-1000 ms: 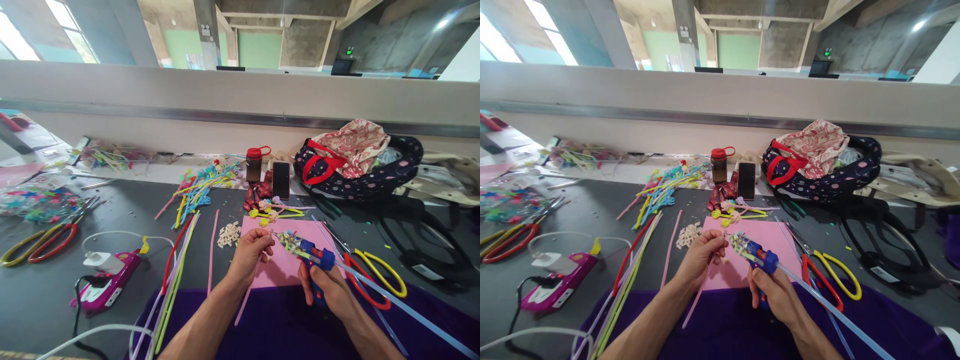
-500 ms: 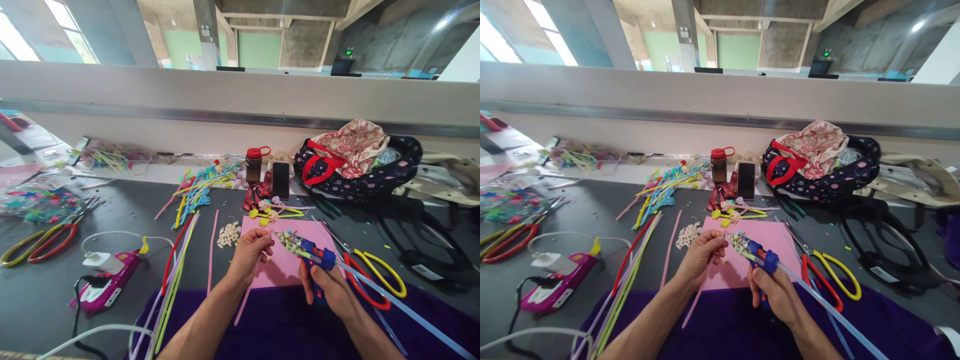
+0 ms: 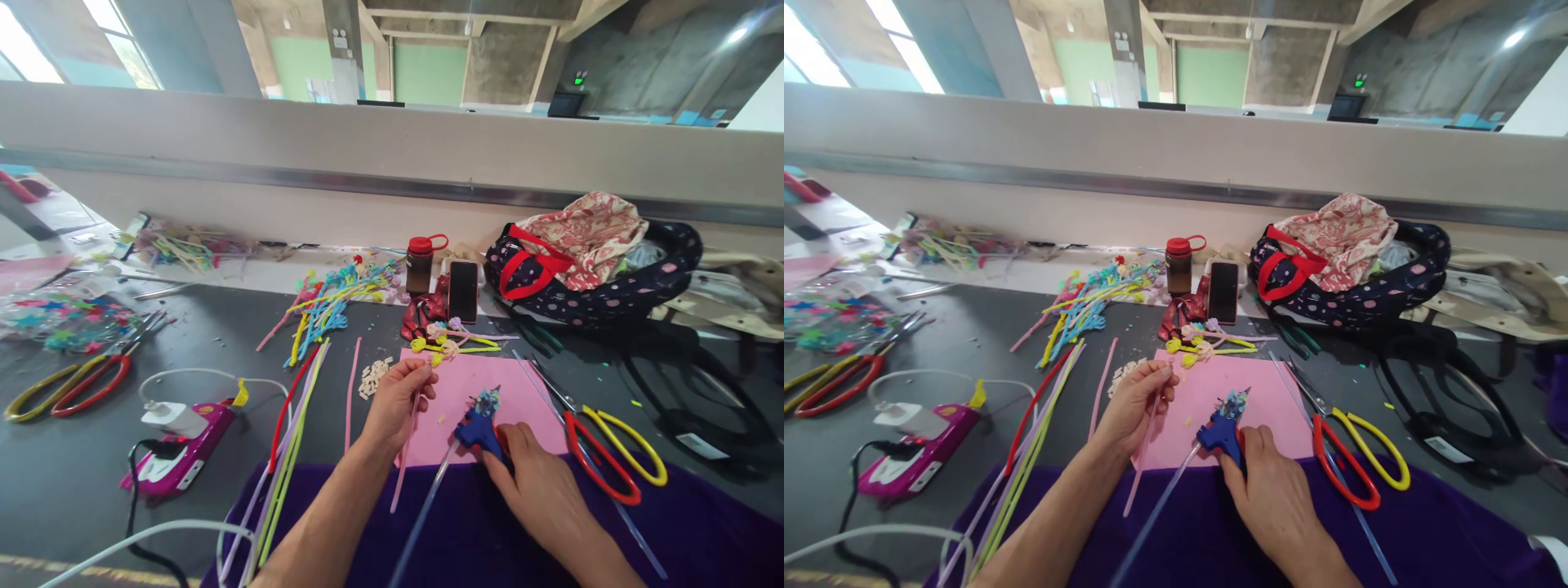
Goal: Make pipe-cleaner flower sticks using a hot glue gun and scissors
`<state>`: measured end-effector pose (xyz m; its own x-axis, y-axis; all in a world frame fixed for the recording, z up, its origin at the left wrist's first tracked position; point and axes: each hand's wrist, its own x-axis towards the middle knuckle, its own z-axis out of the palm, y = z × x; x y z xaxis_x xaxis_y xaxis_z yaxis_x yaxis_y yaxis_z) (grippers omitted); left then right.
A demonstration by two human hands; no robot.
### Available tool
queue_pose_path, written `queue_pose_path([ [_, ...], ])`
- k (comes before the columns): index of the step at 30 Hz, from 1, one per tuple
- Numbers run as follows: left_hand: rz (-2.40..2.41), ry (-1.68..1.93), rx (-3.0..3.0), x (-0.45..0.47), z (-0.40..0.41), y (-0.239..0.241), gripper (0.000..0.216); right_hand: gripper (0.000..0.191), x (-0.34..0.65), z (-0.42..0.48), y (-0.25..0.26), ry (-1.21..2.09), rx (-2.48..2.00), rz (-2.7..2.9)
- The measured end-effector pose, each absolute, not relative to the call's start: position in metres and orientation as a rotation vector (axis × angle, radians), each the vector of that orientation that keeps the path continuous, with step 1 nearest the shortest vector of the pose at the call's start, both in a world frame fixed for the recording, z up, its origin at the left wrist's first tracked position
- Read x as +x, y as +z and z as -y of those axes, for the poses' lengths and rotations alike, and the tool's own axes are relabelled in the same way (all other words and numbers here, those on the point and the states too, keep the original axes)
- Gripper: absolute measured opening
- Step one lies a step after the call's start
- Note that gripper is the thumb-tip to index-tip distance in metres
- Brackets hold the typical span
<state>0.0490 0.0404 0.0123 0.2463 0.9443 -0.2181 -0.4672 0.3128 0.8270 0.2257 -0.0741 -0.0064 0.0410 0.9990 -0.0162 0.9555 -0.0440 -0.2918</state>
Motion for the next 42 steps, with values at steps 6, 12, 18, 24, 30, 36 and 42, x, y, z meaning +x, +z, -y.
queue_pose_path([
  [6, -0.785, 1.094, 0.721, 0.040, -0.044, 0.018, 0.019, 0.029, 0.220, 0.069, -0.016, 0.127, -2.173, 2.087],
  [12, -0.780, 1.095, 0.711, 0.035, -0.046, 0.021, 0.020, 0.037, 0.230, 0.070, 0.002, -0.077, -2.132, 2.193],
  [18, -0.760, 1.038, 0.713, 0.040, -0.043, 0.017, 0.020, 0.024, 0.217, 0.022, 0.038, 0.180, -1.696, 2.579],
  [24, -0.739, 1.055, 0.736, 0.035, -0.047, 0.016, 0.019, 0.016, 0.184, -0.030, 0.040, 0.263, -1.657, 2.829],
  [30, -0.728, 1.053, 0.727, 0.034, -0.045, 0.020, 0.020, 0.016, 0.171, -0.045, 0.029, 0.331, -1.749, 2.895],
  [36, -0.738, 1.033, 0.714, 0.036, -0.043, 0.021, 0.020, 0.010, 0.168, -0.049, 0.019, 0.453, -1.810, 2.778],
  [42, -0.750, 1.041, 0.703, 0.037, -0.042, 0.021, 0.021, 0.014, 0.195, -0.041, 0.032, 0.671, -1.558, 2.497],
])
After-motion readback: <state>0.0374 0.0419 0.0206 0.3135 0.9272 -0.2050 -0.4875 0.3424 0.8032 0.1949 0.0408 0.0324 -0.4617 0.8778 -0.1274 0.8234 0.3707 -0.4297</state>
